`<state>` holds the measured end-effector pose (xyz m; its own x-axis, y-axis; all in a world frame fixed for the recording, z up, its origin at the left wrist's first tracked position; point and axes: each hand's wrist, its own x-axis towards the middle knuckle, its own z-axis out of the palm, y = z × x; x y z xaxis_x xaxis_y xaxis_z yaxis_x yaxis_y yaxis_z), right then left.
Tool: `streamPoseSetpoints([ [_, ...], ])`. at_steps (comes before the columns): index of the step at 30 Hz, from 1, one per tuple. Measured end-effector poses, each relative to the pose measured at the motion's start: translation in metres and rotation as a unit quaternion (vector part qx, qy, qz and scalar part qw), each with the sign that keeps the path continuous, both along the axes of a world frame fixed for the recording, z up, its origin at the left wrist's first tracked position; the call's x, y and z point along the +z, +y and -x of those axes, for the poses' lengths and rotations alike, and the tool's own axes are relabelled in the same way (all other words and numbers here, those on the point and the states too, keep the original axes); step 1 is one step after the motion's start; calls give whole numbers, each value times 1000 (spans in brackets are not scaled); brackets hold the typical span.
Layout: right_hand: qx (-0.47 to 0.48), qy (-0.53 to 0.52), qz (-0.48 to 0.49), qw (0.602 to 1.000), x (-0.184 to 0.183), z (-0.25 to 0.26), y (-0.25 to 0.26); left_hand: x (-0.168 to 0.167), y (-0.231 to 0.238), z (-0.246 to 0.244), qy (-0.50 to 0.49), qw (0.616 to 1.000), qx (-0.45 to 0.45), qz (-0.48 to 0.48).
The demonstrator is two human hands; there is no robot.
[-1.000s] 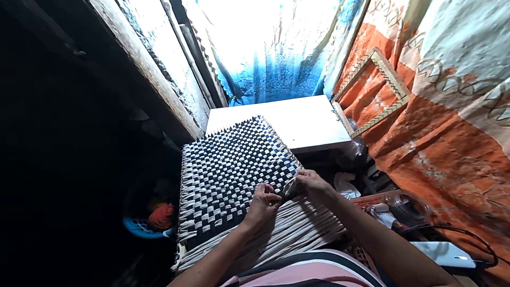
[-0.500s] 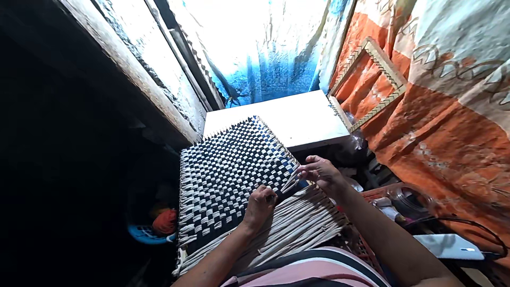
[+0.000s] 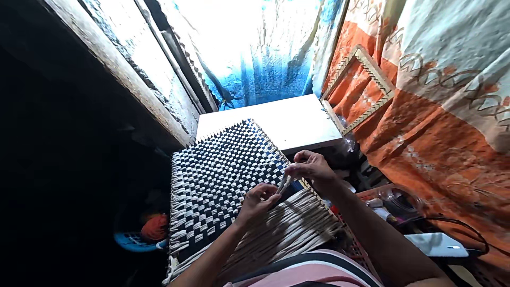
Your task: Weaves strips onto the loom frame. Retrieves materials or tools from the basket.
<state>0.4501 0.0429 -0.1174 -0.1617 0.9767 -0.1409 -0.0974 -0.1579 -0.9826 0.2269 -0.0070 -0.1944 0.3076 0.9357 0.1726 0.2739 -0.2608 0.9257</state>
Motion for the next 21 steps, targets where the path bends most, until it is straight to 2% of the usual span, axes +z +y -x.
streamPoseSetpoints([
  [4,87,-32,-99,991,22,36,-20,38,-6,-22,-50,998,34,17],
  [8,107,-60,-109,986,24,43,-15,56,-6,-15,-91,989,91,69],
  [10,100,-152,-105,978,15,35,-6,63,-1,1,-130,979,106,116],
  [12,152,-278,-95,944,-5,25,1,71,4,18,-171,959,127,188],
  [15,263,-450,-91,849,-37,22,0,75,12,31,-174,944,155,235],
  [18,266,-576,-94,767,-41,32,-10,66,18,28,-199,945,128,224],
  [21,262,-637,-109,717,-39,41,-20,58,19,14,-246,944,88,200],
])
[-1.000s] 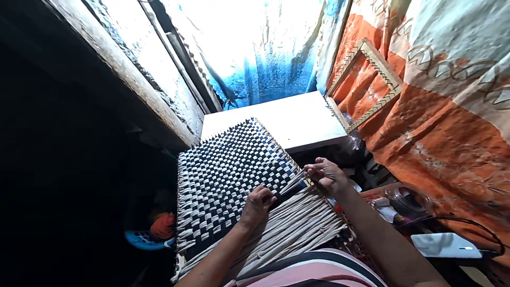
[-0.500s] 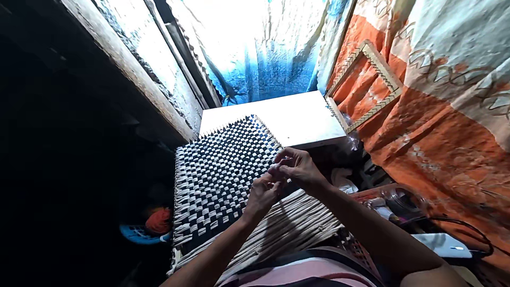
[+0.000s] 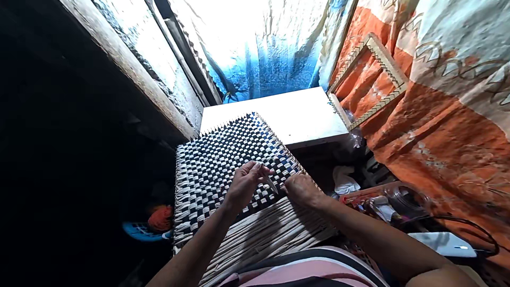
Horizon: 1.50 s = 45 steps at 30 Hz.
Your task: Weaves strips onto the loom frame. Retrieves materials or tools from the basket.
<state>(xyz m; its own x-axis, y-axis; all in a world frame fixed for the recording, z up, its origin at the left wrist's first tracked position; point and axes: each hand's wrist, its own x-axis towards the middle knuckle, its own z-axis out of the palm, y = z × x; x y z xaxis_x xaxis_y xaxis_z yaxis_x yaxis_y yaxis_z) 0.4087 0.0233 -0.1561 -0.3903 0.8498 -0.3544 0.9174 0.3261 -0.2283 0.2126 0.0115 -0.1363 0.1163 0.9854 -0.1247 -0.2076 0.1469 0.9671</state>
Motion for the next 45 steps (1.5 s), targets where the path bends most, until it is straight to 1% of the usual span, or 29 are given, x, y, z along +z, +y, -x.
streamPoseSetpoints([
  [2,18,-19,10,1000,-1,0,-3,-9,0,-7,6,999,-2,-43],
  [5,33,-18,40,998,-1,-1,0,-27,2,-14,52,994,-9,-91],
  [7,7,4,71,997,-1,-3,5,-38,1,-19,90,991,-34,-90],
  [9,-41,48,106,992,-6,-9,14,-50,1,-24,147,983,-78,-79],
  [11,-57,92,124,986,-13,-15,22,-60,0,-28,256,954,-139,-68],
  [14,-73,137,161,975,-20,-20,28,-71,-5,-37,425,880,-195,-82],
  [16,-81,181,179,964,-27,-23,32,-70,-9,-47,490,843,-209,-76],
  [17,-81,199,181,960,-30,-24,32,-70,-11,-51,509,832,-211,-64],
  [18,-77,204,180,959,-30,-24,31,-71,-11,-53,515,829,-209,-55],
  [20,-53,168,155,972,-20,-24,26,-74,-14,-53,491,847,-193,-60],
  [23,-25,49,81,995,6,-17,8,-90,-20,-49,414,892,-139,-114],
  [25,-14,-1,33,999,6,-12,-4,-94,-21,-47,379,910,-121,-115],
  [27,-17,-5,11,1000,2,-11,-8,-91,-21,-46,354,922,-128,-97],
  [29,-35,24,26,999,0,-12,-6,-87,-23,-44,337,928,-132,-86],
  [32,-94,92,72,989,-2,-15,0,-88,-25,-43,318,934,-137,-83],
  [36,-135,158,92,974,-11,-19,5,-93,-26,-42,296,941,-131,-98],
  [38,-140,201,99,965,-17,-25,10,-95,-26,-43,291,943,-115,-113],
  [40,-143,242,107,954,-21,-30,14,-96,-27,-44,288,945,-80,-135],
  [42,-160,303,135,930,-20,-35,16,-96,-27,-44,281,948,-37,-147],
  [45,-209,433,204,853,-8,-49,18,-97,-25,-43,273,949,18,-156],
])
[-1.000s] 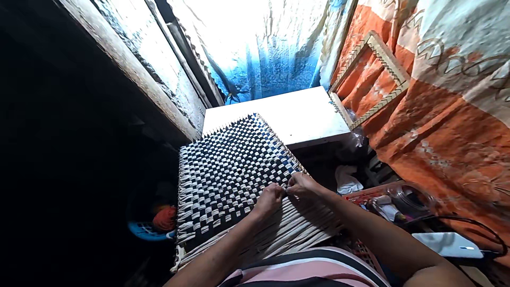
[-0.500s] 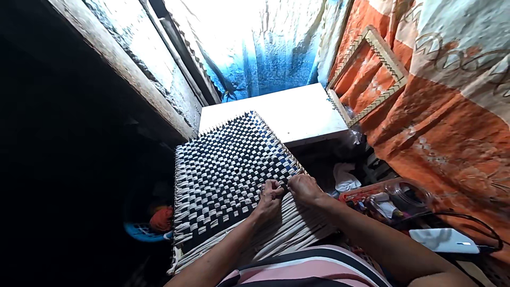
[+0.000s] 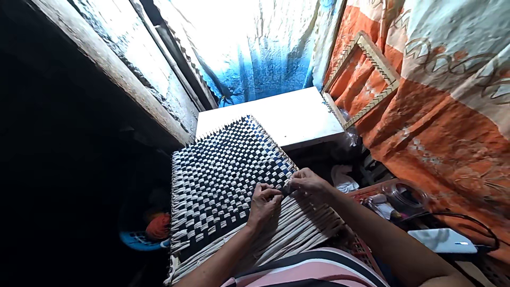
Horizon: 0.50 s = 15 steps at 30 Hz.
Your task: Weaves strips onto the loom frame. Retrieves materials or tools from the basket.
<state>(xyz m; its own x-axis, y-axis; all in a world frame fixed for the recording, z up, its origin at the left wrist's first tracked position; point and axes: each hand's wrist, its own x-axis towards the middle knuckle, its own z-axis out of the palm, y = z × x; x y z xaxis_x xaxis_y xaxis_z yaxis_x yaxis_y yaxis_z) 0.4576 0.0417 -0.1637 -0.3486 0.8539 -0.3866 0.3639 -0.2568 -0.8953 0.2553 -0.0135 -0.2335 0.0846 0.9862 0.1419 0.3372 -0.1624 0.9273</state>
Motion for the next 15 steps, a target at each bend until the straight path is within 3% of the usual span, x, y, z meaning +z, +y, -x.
streamPoseSetpoints([
  [5,-70,115,36,990,10,-26,6,6,5,-3,75,996,9,-42],
  [9,-64,200,50,976,4,-30,1,23,13,-14,51,996,-40,-55],
  [15,-67,191,31,979,10,-24,-6,42,16,-31,50,996,-66,7],
])
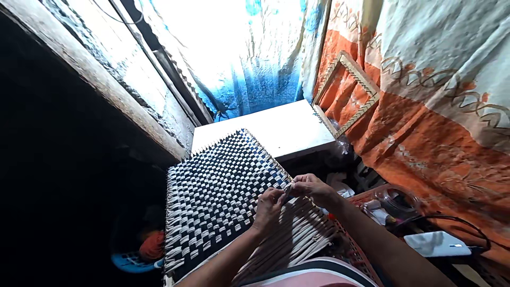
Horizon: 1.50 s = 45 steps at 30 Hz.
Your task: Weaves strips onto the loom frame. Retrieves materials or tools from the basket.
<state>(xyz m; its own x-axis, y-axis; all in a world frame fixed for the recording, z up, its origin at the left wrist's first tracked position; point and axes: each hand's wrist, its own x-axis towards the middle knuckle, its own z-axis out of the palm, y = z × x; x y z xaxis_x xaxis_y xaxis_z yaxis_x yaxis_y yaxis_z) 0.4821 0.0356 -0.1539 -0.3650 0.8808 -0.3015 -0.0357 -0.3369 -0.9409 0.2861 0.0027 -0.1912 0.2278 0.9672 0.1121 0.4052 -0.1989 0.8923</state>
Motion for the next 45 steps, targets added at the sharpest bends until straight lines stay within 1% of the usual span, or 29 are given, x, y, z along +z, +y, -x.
streamPoseSetpoints([
  [3,13,-42,-68,997,-1,-2,-3,9,1,-1,-58,995,-13,85],
  [5,24,-90,-117,989,1,1,-6,15,4,-1,-124,982,-32,139],
  [7,29,-131,-151,979,9,8,-10,22,8,2,-177,970,-52,161],
  [9,30,-165,-181,969,19,14,-11,36,13,9,-200,961,-63,179],
  [12,21,-220,-230,948,22,18,-6,63,28,17,-247,939,-23,238],
  [14,36,-312,-258,914,14,17,0,69,43,17,-265,922,19,282],
  [16,71,-395,-271,875,-3,17,6,62,53,11,-245,927,16,282],
  [18,110,-457,-277,838,-17,20,7,52,61,3,-191,953,-2,234],
  [20,142,-522,-282,793,-21,26,1,43,72,-2,-124,975,-5,184],
  [22,145,-563,-310,752,-22,29,-3,33,85,-2,-84,982,17,169],
  [24,144,-580,-329,732,-24,29,-4,24,95,3,-70,982,47,170],
  [27,149,-585,-346,718,-27,31,-4,21,94,5,-135,968,63,201],
  [29,154,-592,-352,708,-28,31,-5,30,79,3,-184,960,44,204],
  [31,145,-590,-353,712,-30,32,-5,38,58,4,-218,958,10,188],
  [34,147,-588,-330,723,-31,32,-5,38,29,12,-189,975,-37,110],
  [36,153,-580,-316,735,-31,32,-4,35,17,19,-162,983,-41,70],
  [38,157,-567,-297,752,-32,31,-3,29,11,25,-164,985,-38,43],
  [40,166,-561,-285,759,-32,30,-2,23,9,29,-190,981,-33,33],
  [42,175,-568,-277,755,-32,31,-1,18,8,30,-219,975,-29,35],
  [45,173,-565,-277,758,-33,31,-1,16,8,25,-213,976,-29,36],
])
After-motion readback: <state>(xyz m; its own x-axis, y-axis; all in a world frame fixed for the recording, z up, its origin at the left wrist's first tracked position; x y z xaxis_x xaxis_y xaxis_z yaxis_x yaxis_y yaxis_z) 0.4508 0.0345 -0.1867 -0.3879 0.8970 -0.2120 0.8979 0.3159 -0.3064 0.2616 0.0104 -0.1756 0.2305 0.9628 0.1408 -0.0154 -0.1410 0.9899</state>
